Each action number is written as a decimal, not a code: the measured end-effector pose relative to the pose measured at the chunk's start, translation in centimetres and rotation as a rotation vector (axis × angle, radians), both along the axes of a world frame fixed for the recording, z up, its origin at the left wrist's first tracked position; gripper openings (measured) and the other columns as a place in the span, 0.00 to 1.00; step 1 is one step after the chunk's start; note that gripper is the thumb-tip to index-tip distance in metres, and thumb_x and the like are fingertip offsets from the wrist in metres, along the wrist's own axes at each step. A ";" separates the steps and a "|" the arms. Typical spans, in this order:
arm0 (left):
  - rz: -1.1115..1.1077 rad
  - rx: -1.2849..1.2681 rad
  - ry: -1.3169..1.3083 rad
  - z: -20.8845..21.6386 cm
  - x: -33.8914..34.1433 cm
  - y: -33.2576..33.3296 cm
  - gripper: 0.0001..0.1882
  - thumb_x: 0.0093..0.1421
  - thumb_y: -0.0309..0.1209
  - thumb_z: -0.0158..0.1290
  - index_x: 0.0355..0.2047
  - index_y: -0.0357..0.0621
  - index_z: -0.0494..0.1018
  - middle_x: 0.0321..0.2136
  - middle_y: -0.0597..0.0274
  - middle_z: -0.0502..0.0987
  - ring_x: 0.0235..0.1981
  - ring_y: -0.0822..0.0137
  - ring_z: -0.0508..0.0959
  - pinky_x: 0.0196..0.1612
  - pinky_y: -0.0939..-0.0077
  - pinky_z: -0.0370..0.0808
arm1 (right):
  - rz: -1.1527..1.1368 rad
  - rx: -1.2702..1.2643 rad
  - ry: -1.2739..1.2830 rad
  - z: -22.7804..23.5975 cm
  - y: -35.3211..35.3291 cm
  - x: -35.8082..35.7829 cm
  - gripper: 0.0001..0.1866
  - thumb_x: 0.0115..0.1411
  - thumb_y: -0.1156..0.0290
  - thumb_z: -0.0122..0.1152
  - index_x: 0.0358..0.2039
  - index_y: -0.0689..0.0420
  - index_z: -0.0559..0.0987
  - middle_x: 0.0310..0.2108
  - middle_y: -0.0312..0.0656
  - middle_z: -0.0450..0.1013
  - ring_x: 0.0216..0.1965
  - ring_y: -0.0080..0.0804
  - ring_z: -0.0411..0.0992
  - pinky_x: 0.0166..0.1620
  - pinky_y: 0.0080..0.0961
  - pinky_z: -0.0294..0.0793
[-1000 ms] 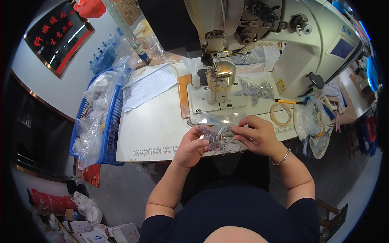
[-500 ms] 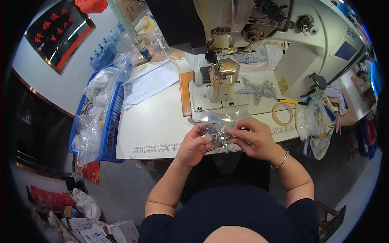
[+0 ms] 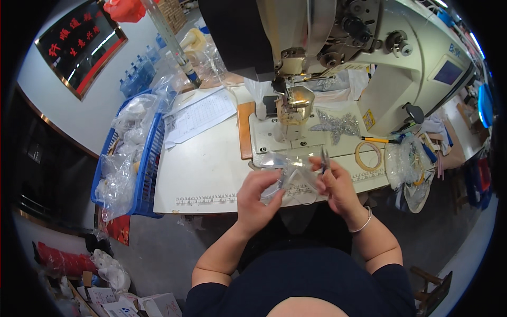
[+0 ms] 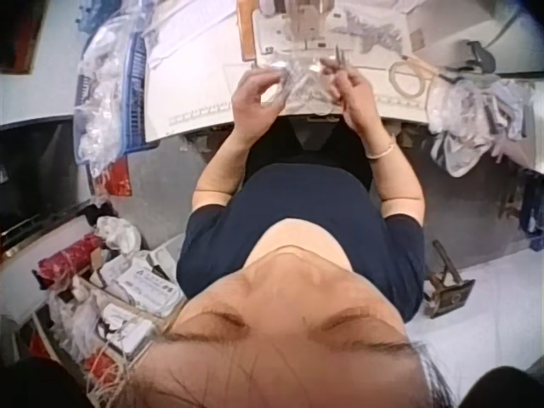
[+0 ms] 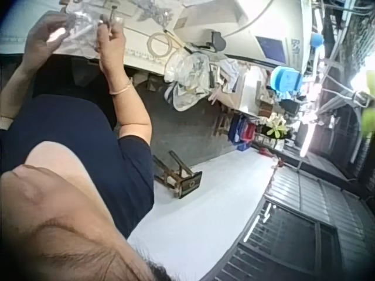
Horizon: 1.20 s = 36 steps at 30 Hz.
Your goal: The person sews a silver star-shaped decoration onto a clear plastic sheet using a sewing machine. They repeatedly adjust the plastic sheet, align the star under the needle, and operate the machine to stitch the item. The person also uses scissors to trim threads and a yellow tool to assist with the plastic material.
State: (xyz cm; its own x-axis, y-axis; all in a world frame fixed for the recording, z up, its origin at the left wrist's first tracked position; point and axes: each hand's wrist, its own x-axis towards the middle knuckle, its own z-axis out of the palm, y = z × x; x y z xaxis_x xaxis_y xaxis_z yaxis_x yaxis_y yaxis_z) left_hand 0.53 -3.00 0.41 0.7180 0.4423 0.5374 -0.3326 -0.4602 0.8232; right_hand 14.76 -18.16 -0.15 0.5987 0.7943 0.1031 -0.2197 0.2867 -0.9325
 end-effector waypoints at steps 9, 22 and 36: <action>-0.209 0.659 -0.113 -0.3 -0.5 -0.7 0.22 0.41 0.31 0.65 0.40 0.45 0.75 0.46 0.60 0.73 0.52 0.54 0.70 0.53 0.61 0.67 | 0.014 -0.079 0.429 -0.5 1.5 -1.3 0.07 0.56 0.68 0.60 0.32 0.58 0.75 0.21 0.31 0.68 0.21 0.15 0.63 0.23 0.11 0.59; -0.010 0.020 -0.045 -2.0 -0.1 -0.3 0.12 0.48 0.12 0.55 0.32 0.38 0.76 0.34 0.58 0.73 0.36 0.66 0.76 0.38 0.77 0.75 | 0.127 -0.151 0.595 0.1 0.6 -2.4 0.15 0.62 0.63 0.54 0.43 0.59 0.73 0.32 0.32 0.67 0.23 0.15 0.60 0.26 0.13 0.60; 0.073 0.192 -0.026 0.3 -0.6 -0.8 0.12 0.45 0.12 0.57 0.30 0.39 0.77 0.31 0.58 0.75 0.32 0.68 0.77 0.35 0.79 0.75 | -0.532 -0.087 -1.370 2.1 -0.4 -1.5 0.16 0.41 0.75 0.70 0.34 0.56 0.79 0.26 0.37 0.73 0.25 0.32 0.72 0.26 0.23 0.71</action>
